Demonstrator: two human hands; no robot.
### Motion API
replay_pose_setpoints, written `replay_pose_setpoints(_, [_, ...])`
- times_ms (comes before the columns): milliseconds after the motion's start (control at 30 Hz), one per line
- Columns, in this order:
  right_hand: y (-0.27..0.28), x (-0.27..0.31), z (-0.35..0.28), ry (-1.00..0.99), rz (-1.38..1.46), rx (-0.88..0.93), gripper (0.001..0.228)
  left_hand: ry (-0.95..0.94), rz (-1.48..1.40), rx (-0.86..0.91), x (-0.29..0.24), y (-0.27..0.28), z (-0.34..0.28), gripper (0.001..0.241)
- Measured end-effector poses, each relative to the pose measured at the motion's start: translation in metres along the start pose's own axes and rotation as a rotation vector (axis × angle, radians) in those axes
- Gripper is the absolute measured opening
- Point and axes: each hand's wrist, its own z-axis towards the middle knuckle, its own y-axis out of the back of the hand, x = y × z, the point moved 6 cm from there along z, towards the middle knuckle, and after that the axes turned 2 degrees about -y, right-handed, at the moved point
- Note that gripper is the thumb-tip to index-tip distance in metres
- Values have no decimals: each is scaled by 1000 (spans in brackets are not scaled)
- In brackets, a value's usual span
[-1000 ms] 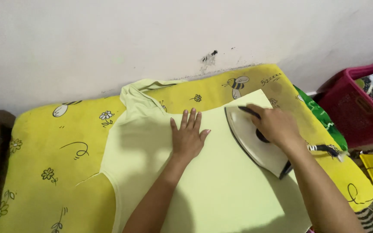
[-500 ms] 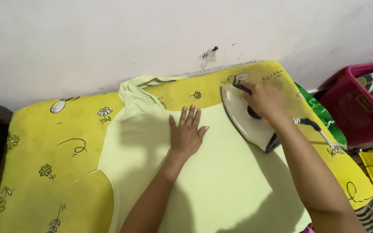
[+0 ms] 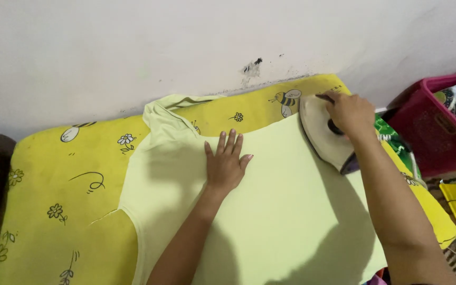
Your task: The person irons a light yellow t-shirt on a yellow patterned ironing board. They smooth the fabric, iron the front and back, fold the sleeves and body, and then flip the shirt to iron the folded edges before placing it aside.
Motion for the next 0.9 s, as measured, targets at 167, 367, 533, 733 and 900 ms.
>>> replay_pose_setpoints(167, [-3, -13, -8, 23, 15, 95, 43, -71, -107, -3, 7, 4, -7, 67])
replay_pose_setpoints(367, [-8, -59, -163, 162, -292, 286, 57, -259, 110, 49, 46, 33, -112, 70])
replay_pose_setpoints(533, [-20, -88, -207, 245, -359, 48, 61, -256, 637, -121, 82, 62, -239, 104])
replay_pose_setpoints(733, [-6, -54, -114, 169, -370, -42, 65, -65, 576, -587, 113, 49, -368, 81])
replay_pose_setpoints(900, [5, 22, -80, 407, -284, 135, 78, 712, -66, -506, 134, 51, -446, 54])
